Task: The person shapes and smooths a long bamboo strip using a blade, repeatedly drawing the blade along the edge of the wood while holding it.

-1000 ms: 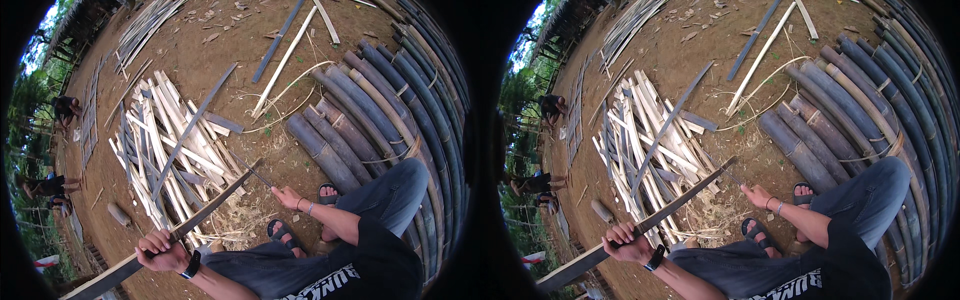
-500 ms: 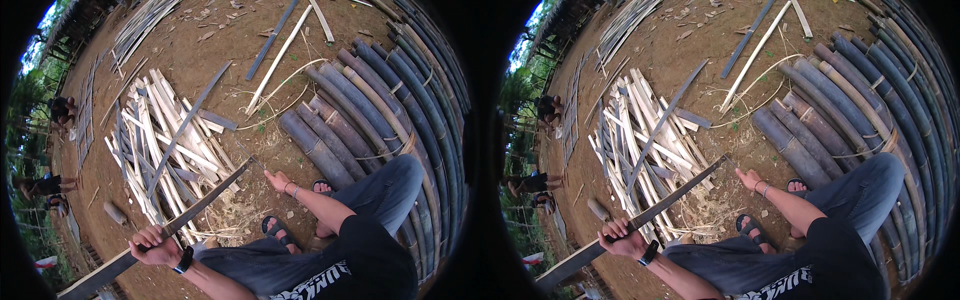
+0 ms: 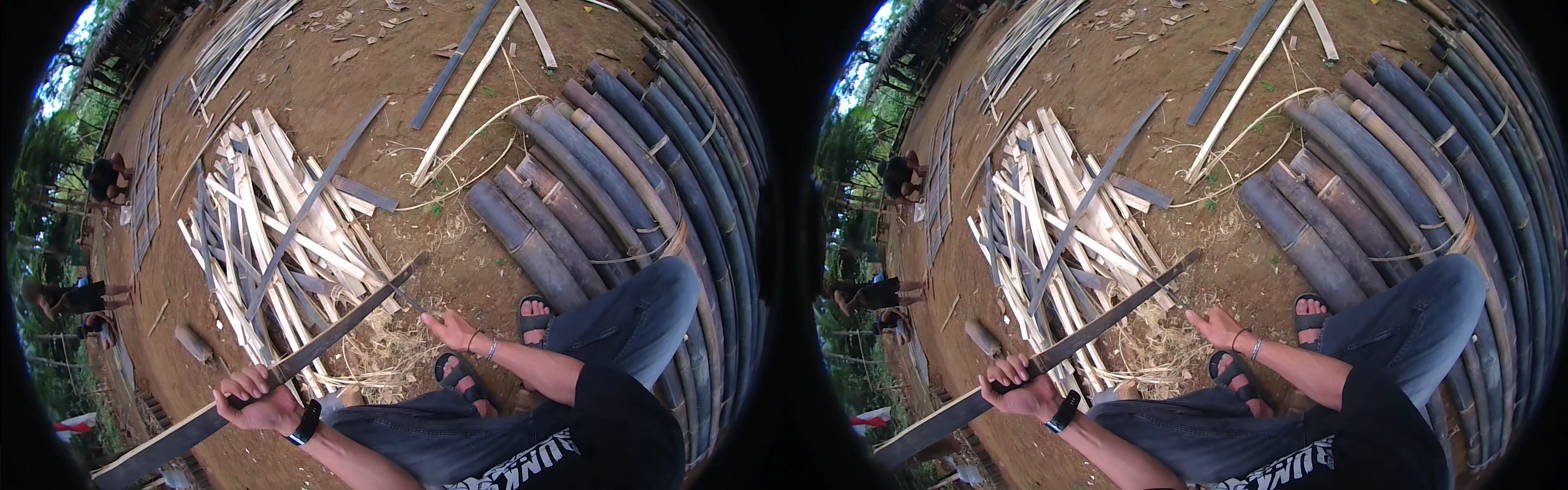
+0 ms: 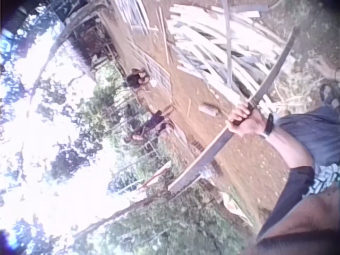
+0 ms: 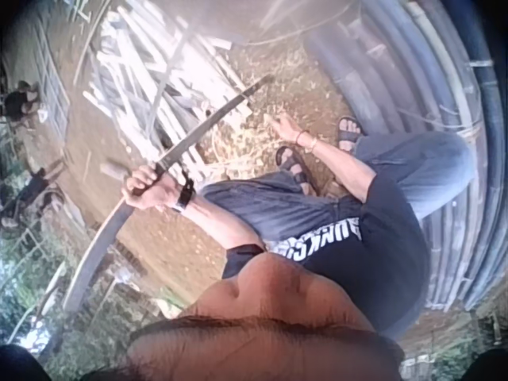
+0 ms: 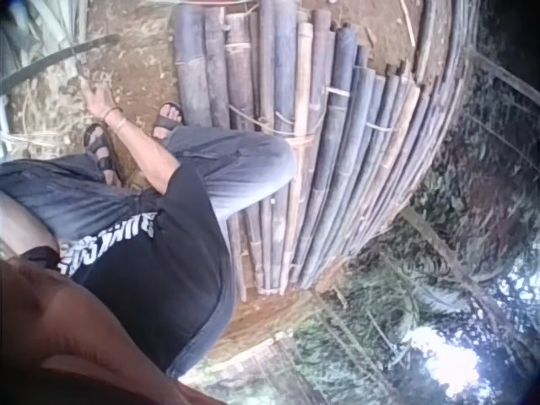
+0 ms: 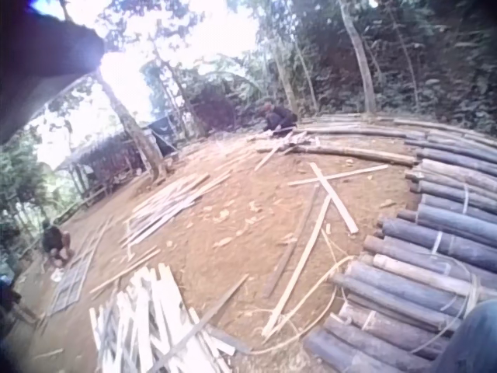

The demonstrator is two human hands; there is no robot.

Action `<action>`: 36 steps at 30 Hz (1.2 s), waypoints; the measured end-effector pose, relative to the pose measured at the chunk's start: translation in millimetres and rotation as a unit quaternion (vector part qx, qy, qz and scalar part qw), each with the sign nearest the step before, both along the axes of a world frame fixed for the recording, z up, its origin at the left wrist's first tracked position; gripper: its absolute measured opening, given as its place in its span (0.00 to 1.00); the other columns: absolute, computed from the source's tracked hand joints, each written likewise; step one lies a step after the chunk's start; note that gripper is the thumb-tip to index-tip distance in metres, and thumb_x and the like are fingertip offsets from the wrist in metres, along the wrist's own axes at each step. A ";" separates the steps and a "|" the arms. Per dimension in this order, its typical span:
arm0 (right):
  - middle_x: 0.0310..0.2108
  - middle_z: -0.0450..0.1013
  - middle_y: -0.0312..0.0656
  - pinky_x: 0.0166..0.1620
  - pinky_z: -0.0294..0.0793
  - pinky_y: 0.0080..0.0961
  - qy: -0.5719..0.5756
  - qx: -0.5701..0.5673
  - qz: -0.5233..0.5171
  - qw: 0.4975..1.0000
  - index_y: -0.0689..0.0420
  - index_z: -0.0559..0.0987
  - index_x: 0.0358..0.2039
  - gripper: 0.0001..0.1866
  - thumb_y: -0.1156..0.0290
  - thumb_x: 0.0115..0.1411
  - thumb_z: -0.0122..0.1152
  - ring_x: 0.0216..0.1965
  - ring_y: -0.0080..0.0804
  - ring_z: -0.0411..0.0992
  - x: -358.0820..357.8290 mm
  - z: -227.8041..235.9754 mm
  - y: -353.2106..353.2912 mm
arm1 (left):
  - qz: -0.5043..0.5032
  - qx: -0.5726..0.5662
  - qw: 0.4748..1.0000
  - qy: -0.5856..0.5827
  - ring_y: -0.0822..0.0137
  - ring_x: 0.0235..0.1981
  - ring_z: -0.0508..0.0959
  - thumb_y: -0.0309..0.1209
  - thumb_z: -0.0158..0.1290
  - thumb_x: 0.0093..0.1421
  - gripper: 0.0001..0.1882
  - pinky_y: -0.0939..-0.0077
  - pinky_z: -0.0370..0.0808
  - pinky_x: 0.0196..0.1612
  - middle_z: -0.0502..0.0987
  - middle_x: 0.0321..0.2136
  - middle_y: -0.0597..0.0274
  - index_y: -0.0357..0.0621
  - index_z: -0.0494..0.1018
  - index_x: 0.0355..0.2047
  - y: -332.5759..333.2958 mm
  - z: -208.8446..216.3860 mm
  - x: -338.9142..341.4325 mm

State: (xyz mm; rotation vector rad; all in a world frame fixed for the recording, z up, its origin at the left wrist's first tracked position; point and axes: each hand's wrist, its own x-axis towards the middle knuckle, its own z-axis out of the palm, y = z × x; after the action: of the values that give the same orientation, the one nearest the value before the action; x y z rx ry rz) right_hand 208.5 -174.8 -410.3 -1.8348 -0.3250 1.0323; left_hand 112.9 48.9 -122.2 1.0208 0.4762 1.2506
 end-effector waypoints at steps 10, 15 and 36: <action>0.06 0.56 0.45 0.21 0.62 0.41 0.068 0.056 0.058 0.994 0.66 0.64 0.07 0.42 0.37 0.61 0.40 0.12 0.34 0.60 -6.3 128.2 7.2 | 0.009 0.006 1.000 -0.004 0.74 0.10 0.55 0.49 0.38 0.62 0.25 0.77 0.57 0.20 0.53 0.09 0.70 0.51 0.54 0.12 -22.7 10.8 13.5; 0.09 0.60 0.52 0.27 0.66 0.43 -0.043 0.145 0.062 0.987 0.67 0.68 0.12 0.39 0.40 0.63 0.38 0.15 0.40 0.65 -30.0 187.0 19.2 | 0.050 0.050 0.997 -0.009 0.71 0.16 0.60 0.63 0.29 0.62 0.35 0.79 0.59 0.23 0.57 0.12 0.66 0.48 0.56 0.12 -29.7 10.8 15.4; 0.06 0.56 0.46 0.21 0.62 0.38 0.042 0.172 0.069 0.982 0.66 0.66 0.09 0.37 0.44 0.63 0.42 0.12 0.29 0.58 -43.2 194.4 4.8 | 0.063 0.096 0.993 -0.024 0.70 0.16 0.60 0.68 0.27 0.59 0.38 0.80 0.61 0.24 0.57 0.13 0.65 0.46 0.57 0.12 -53.7 9.7 24.5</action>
State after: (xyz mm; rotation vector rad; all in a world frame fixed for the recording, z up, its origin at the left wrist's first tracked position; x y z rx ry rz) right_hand 165.3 -170.0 -215.9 -1.4704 -0.5515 1.0704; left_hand 137.5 -4.9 -112.5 1.1321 0.3941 1.4525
